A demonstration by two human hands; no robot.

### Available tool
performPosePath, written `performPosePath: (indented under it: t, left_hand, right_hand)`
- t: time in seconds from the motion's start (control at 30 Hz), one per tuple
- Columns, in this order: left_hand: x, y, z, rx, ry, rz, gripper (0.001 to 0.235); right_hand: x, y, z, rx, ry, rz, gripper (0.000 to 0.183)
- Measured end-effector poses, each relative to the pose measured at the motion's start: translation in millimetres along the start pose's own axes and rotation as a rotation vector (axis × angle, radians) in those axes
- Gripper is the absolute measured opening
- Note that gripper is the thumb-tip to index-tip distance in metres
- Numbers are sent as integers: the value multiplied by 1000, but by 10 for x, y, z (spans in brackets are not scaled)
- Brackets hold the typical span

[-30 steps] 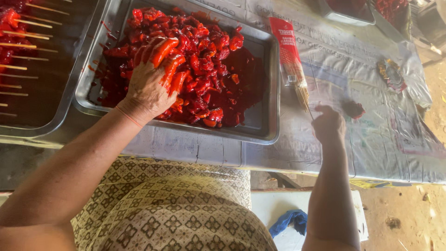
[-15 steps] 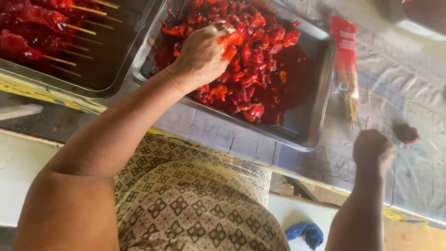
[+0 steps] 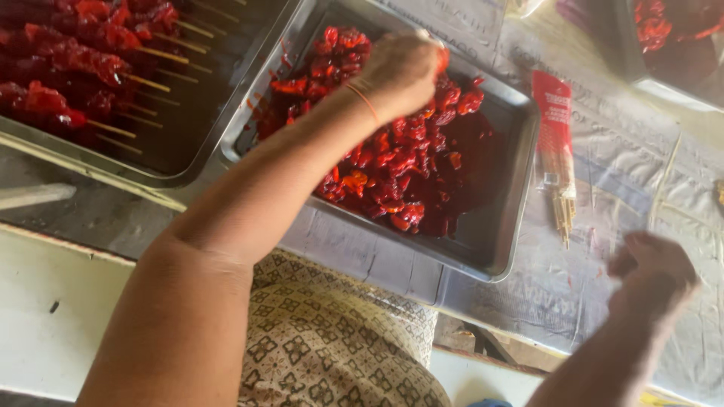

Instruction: The person threads pieces of red marinated meat from a metal tray onto wooden skewers. They use both hands to pick up the meat and push it onto the skewers, then place the completed skewers into a second metal tray.

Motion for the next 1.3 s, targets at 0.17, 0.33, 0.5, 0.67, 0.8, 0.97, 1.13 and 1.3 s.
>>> performPosePath:
  t: [0.17,0.33,0.5,0.67,0.8,0.97,1.13,1.3]
  left_hand:
    - [-471,224,461,312,143,76,19]
    - [-563,350,809,470,170,73,21]
    - [-598,589,1104,390,161,136,22]
    - [-546,773,1238,584,259,42,20]
    - [-459,828,1193,663,199,-86,24]
    - [-499,776,1058,730,245,-24,22]
    - [-551,606,774,535,81,28,18]
    - [-334,529,351,353,-284,-232,20]
  right_hand:
    - [709,233,1070,289,579,-59,20]
    - [930,380,1733,392,794,126,15]
    - [741,348,1714,351,660,60,16]
    - [667,365,1657,264,620,-30,17]
    - [716,319,1659,263,605,-51,19]
    - [791,229,1623,279,617,-86,19]
    - [843,155,1628,308,622,-111,16]
    - [888,95,1643,329,599,-78,16]
Point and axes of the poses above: each hand's wrist, its own y-axis towards the middle knuckle, its own z-axis out of the palm, x = y × z, the point moved 1 cm from there along y, towards the middle knuckle, and after that the axes turned 3 degrees about y, right-handed, at the moved point
